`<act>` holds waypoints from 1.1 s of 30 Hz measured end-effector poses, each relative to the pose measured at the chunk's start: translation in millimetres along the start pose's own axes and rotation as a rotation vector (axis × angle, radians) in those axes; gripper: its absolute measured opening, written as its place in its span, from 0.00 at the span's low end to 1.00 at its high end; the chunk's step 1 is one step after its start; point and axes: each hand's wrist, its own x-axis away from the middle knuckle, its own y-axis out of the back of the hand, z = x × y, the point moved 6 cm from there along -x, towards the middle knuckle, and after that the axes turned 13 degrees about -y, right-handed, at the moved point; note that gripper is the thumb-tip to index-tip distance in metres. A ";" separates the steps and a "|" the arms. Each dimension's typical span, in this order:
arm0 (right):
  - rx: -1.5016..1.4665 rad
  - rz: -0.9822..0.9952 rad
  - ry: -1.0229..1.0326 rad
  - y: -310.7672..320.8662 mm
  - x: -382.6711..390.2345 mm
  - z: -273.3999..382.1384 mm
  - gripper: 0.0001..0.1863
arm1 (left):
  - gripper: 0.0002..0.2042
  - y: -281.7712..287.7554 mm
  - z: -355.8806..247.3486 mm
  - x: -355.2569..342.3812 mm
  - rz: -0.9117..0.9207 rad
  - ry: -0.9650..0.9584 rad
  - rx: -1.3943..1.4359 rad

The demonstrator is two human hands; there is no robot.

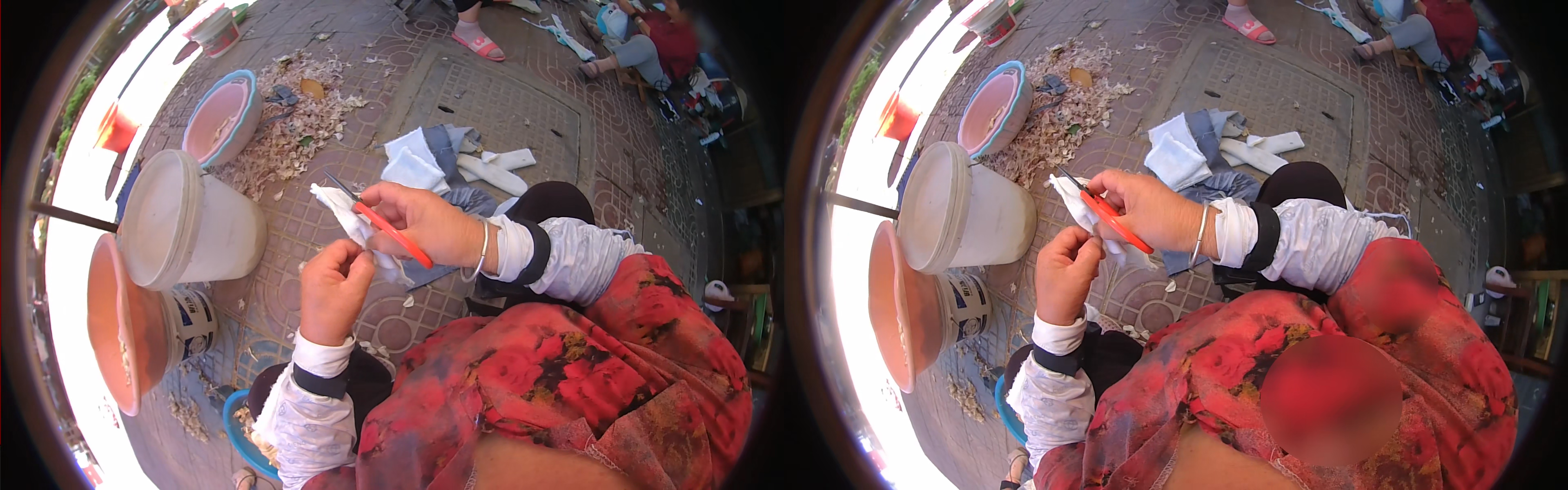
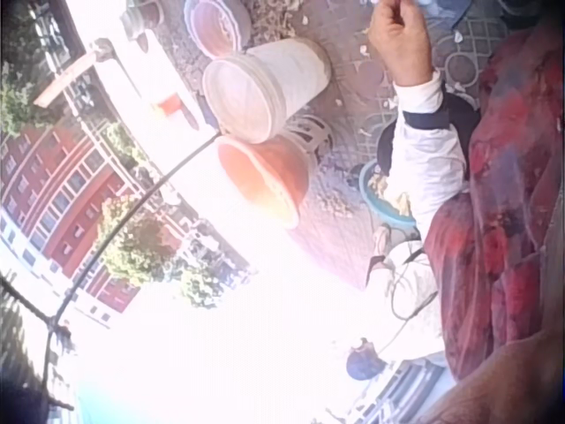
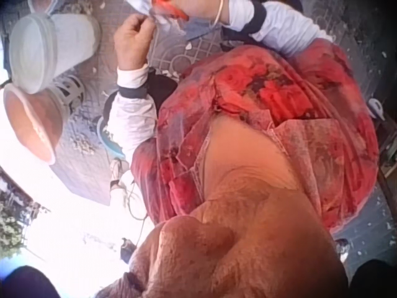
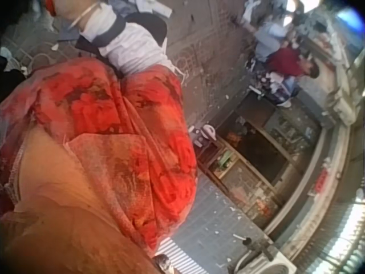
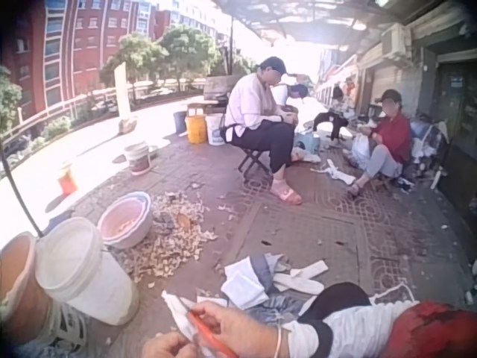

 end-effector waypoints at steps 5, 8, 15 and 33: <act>0.101 -0.014 0.106 -5.2 0.4 2.3 0.19 | 0.05 -0.3 1.8 2.6 0.009 -0.025 -0.073; 0.227 -0.024 0.236 -4.1 -1.6 3.7 0.19 | 0.05 -0.1 -3.9 1.4 0.040 -0.078 -0.106; 0.128 -0.012 0.136 3.8 -7.2 11.5 0.19 | 0.04 0.9 9.0 -5.2 0.002 0.123 0.363; 0.331 0.256 -0.017 -14.3 12.7 4.5 0.28 | 0.04 26.4 8.1 -8.3 -0.334 0.014 0.431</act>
